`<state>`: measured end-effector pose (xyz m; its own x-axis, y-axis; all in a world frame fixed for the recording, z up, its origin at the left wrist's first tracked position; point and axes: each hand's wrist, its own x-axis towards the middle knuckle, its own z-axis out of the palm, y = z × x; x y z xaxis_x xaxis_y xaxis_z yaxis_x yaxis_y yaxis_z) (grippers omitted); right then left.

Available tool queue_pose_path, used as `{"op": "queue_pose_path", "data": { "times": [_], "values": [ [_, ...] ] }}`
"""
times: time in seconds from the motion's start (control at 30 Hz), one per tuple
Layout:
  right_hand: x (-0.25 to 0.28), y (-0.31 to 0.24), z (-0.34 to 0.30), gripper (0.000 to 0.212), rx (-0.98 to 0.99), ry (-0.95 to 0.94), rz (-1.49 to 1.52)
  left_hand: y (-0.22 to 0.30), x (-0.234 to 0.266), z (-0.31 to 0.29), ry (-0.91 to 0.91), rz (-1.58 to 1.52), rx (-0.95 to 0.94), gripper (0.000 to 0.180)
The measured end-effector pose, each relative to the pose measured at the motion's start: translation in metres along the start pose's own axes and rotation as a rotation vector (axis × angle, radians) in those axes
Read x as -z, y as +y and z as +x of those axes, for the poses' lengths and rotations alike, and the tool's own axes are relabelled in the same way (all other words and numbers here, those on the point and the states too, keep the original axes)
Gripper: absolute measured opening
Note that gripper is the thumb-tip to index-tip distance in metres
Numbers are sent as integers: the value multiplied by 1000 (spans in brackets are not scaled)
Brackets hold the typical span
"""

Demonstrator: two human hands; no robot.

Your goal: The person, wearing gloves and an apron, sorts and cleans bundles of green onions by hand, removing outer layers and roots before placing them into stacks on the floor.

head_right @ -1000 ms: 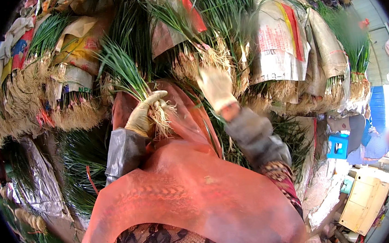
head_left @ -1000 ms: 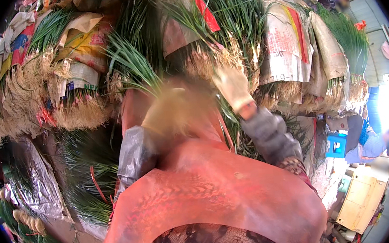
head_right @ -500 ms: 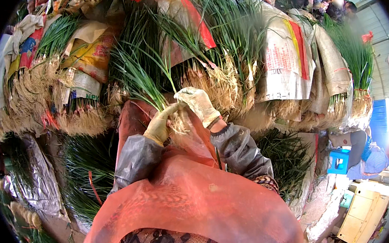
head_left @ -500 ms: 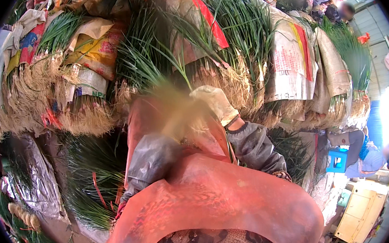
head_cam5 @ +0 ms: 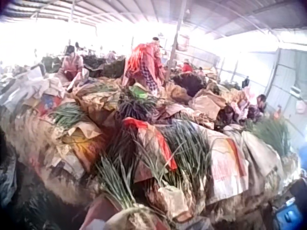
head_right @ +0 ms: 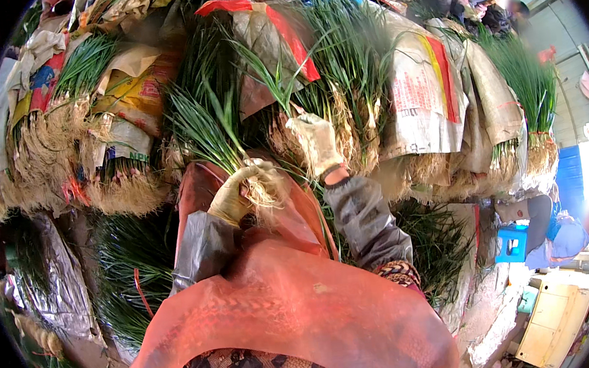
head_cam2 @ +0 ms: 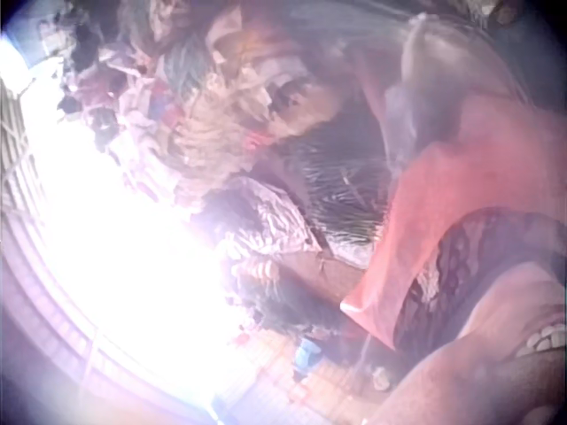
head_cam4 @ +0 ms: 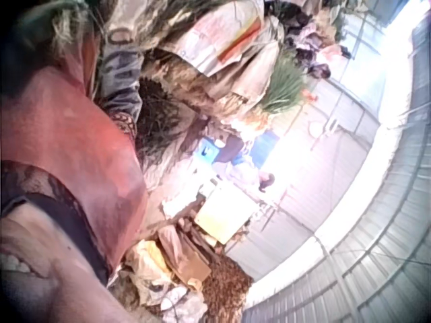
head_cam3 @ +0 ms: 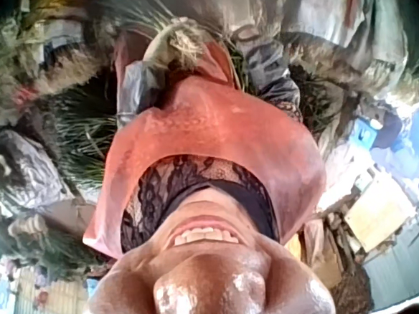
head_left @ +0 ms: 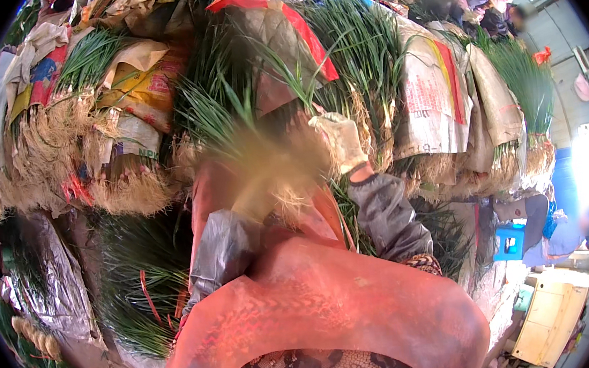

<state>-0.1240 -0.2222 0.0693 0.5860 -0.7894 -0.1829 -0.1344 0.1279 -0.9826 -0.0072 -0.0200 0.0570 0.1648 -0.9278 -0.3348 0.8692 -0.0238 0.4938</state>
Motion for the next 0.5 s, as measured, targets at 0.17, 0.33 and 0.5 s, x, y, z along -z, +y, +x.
{"op": "queue_pose_path", "data": {
  "times": [0.17, 0.33, 0.5],
  "values": [
    [60, 44, -89, 37, 252, -544, -1567, 12, -16, -27, -13, -215, -63, 29],
    [33, 4, -64, 31, 373, -389, -1544, -7, 32, -21, -30, 83, -117, 33],
    [-40, -13, 72, 22, 592, 267, -1716, -4, 2, -5, 78, 2, 22, 34]
  ]
}}
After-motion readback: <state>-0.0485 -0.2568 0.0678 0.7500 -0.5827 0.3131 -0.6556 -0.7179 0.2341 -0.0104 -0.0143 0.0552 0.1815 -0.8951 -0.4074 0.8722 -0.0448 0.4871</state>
